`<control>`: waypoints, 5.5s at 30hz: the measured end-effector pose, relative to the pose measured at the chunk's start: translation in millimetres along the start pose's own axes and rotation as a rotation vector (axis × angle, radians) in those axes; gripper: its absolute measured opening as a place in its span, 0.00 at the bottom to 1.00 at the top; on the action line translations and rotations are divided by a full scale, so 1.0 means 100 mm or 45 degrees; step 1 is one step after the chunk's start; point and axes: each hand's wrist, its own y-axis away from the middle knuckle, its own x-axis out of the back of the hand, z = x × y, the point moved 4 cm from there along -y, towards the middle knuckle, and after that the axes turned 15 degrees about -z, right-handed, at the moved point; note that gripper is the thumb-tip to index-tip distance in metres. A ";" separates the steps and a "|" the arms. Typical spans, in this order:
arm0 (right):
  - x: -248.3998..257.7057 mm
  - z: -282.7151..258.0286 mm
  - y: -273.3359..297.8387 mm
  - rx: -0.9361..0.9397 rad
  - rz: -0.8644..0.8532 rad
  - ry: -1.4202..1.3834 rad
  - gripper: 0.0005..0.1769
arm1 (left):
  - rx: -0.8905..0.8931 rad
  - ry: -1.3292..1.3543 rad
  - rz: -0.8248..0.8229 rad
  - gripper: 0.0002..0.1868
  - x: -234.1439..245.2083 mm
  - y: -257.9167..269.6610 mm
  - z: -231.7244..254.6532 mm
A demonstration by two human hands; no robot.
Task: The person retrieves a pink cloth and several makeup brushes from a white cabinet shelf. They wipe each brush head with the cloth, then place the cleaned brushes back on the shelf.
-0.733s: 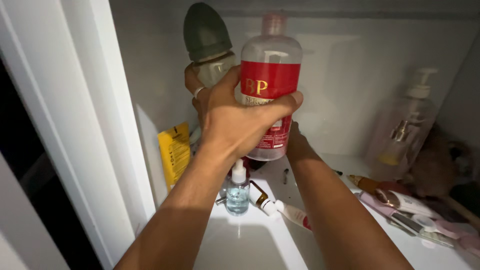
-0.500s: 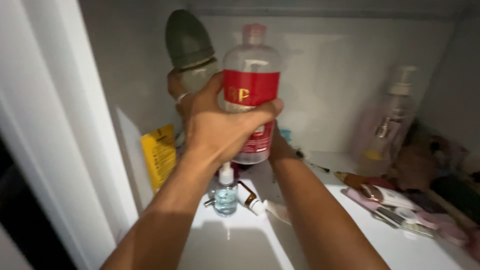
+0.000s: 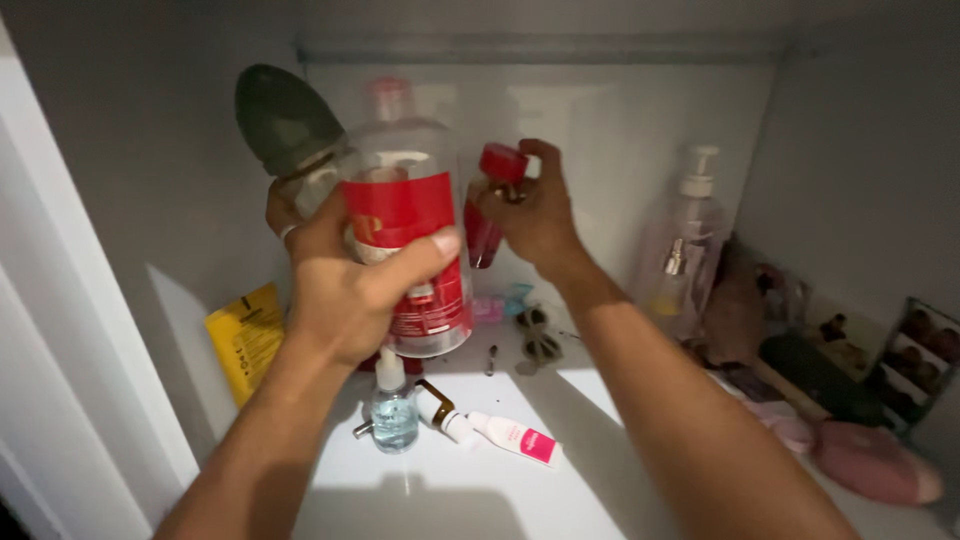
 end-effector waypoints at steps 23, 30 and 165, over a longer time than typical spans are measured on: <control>0.88 -0.43 1.43 0.173 -0.698 -1.523 0.35 | -0.201 1.718 -0.855 0.38 -0.63 0.22 -0.07; 0.89 -0.42 1.45 0.180 -0.738 -1.565 0.36 | -0.177 1.794 -0.936 0.38 -0.64 0.26 -0.24; 0.41 0.70 4.40 -0.165 0.030 0.210 0.31 | 0.263 -0.839 -0.680 0.49 -1.88 3.16 -0.69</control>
